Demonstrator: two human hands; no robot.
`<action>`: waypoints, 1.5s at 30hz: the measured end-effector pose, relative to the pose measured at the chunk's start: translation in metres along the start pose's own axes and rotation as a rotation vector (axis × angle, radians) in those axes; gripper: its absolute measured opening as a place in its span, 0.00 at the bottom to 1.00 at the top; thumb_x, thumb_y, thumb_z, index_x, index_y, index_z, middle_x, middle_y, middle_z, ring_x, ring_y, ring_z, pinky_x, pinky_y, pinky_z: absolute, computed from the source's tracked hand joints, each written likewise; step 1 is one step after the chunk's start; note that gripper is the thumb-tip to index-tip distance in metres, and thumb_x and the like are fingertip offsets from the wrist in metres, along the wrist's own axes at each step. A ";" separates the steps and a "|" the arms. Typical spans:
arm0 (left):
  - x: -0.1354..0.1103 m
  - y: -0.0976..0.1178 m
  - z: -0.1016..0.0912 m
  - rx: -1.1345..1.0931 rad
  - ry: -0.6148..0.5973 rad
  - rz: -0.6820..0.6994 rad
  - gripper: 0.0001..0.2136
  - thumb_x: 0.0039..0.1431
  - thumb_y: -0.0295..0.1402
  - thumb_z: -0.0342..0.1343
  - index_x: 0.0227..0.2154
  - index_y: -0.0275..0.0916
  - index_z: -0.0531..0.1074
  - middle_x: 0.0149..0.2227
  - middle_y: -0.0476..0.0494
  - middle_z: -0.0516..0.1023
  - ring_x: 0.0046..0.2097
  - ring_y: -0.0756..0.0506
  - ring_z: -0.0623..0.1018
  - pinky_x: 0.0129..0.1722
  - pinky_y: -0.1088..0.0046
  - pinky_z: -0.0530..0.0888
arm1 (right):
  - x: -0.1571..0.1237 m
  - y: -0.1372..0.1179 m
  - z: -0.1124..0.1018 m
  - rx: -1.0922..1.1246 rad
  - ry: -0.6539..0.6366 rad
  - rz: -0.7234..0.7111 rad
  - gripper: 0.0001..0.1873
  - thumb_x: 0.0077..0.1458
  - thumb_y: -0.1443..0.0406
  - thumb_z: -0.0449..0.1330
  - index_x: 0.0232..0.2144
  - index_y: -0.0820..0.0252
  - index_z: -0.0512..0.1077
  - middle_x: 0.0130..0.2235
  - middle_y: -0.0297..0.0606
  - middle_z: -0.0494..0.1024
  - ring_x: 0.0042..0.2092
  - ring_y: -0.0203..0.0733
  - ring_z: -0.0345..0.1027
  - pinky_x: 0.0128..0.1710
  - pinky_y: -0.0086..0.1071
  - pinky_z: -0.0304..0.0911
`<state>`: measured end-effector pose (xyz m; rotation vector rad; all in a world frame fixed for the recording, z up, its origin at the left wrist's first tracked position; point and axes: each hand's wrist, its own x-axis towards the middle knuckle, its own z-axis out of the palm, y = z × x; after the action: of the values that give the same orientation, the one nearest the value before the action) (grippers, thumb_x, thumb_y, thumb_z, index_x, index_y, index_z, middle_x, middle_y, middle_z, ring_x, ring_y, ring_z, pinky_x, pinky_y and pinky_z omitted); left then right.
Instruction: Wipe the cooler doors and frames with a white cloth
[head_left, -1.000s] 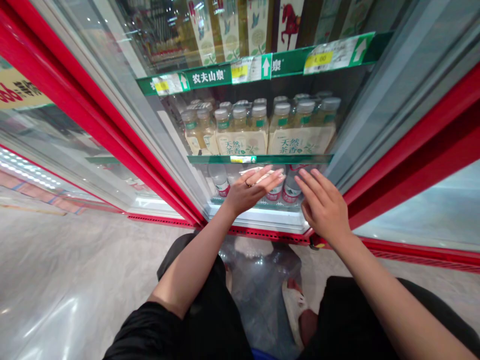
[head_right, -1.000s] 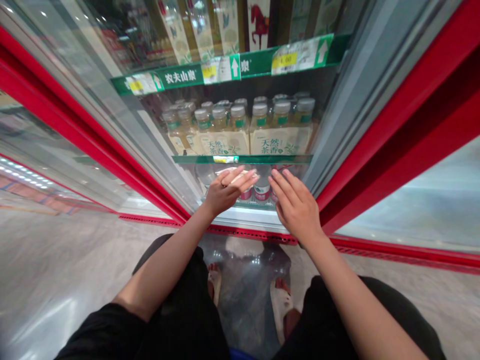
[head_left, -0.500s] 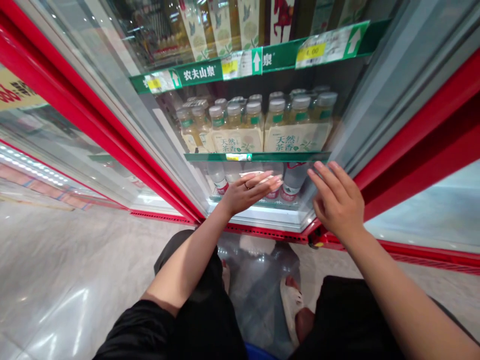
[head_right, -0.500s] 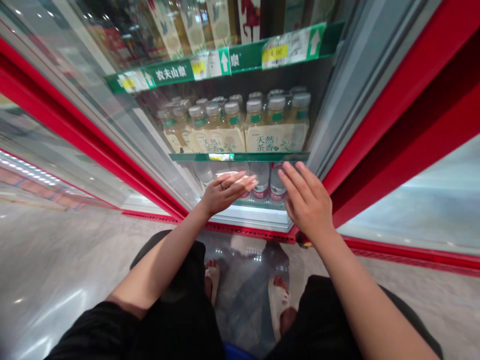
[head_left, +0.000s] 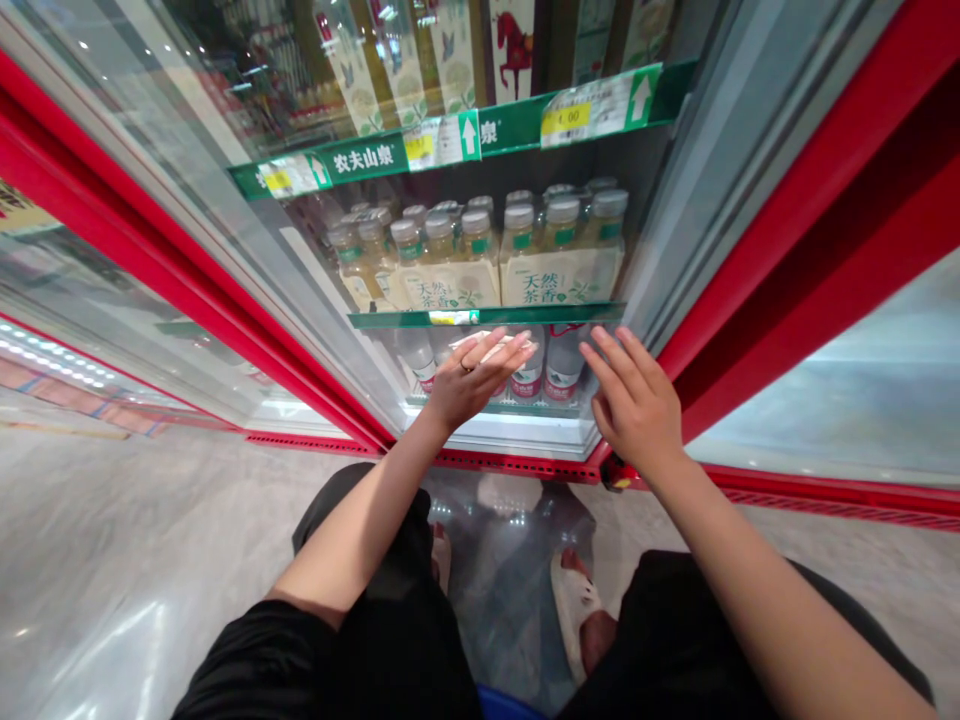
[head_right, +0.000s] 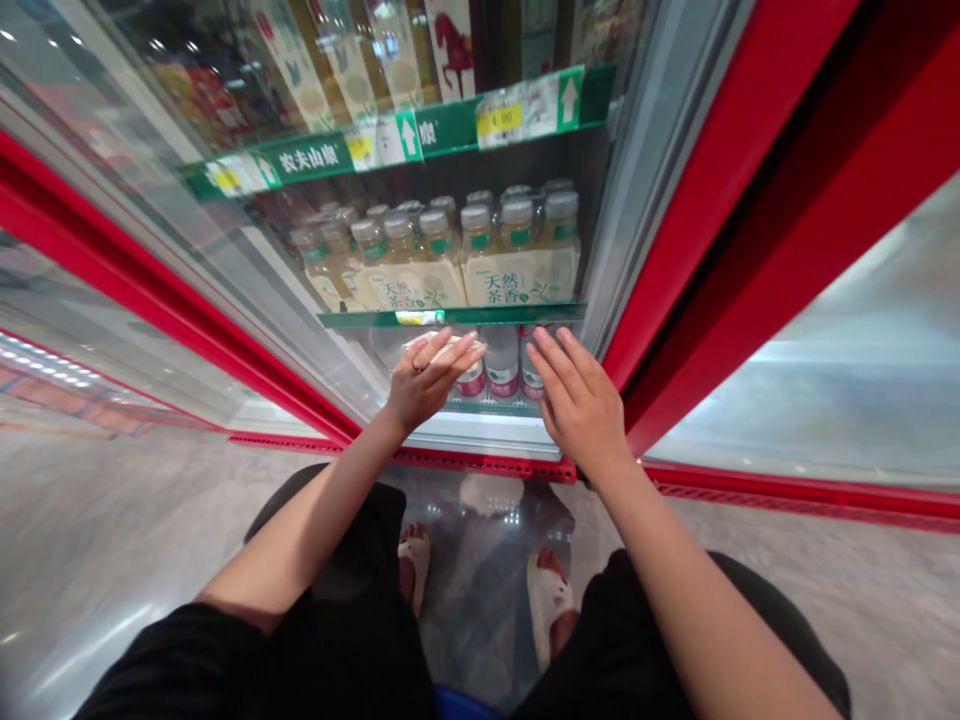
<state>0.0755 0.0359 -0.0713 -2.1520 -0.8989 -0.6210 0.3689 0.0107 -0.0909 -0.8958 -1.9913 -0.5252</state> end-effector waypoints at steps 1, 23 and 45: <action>0.005 0.002 0.000 -0.007 0.017 -0.053 0.31 0.75 0.24 0.55 0.76 0.53 0.64 0.69 0.46 0.79 0.73 0.42 0.75 0.77 0.63 0.69 | 0.000 0.000 0.000 0.010 0.014 0.005 0.46 0.69 0.73 0.55 0.82 0.50 0.47 0.77 0.43 0.66 0.78 0.55 0.59 0.76 0.56 0.64; 0.041 0.045 0.014 0.042 0.032 -0.001 0.30 0.76 0.25 0.55 0.76 0.53 0.65 0.71 0.48 0.77 0.74 0.44 0.74 0.76 0.65 0.71 | 0.006 0.004 0.002 0.073 0.169 0.054 0.44 0.69 0.74 0.53 0.82 0.47 0.49 0.77 0.42 0.66 0.78 0.56 0.59 0.75 0.58 0.65; 0.042 0.049 0.020 -0.065 0.213 -0.287 0.42 0.72 0.18 0.53 0.81 0.55 0.47 0.74 0.45 0.72 0.75 0.39 0.72 0.76 0.53 0.72 | -0.013 0.011 -0.013 -0.014 0.149 0.121 0.45 0.67 0.74 0.54 0.81 0.47 0.52 0.76 0.41 0.69 0.76 0.57 0.63 0.74 0.58 0.67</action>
<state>0.1427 0.0433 -0.0777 -1.9810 -1.0902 -1.0132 0.3892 0.0042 -0.0945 -0.9504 -1.7894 -0.5221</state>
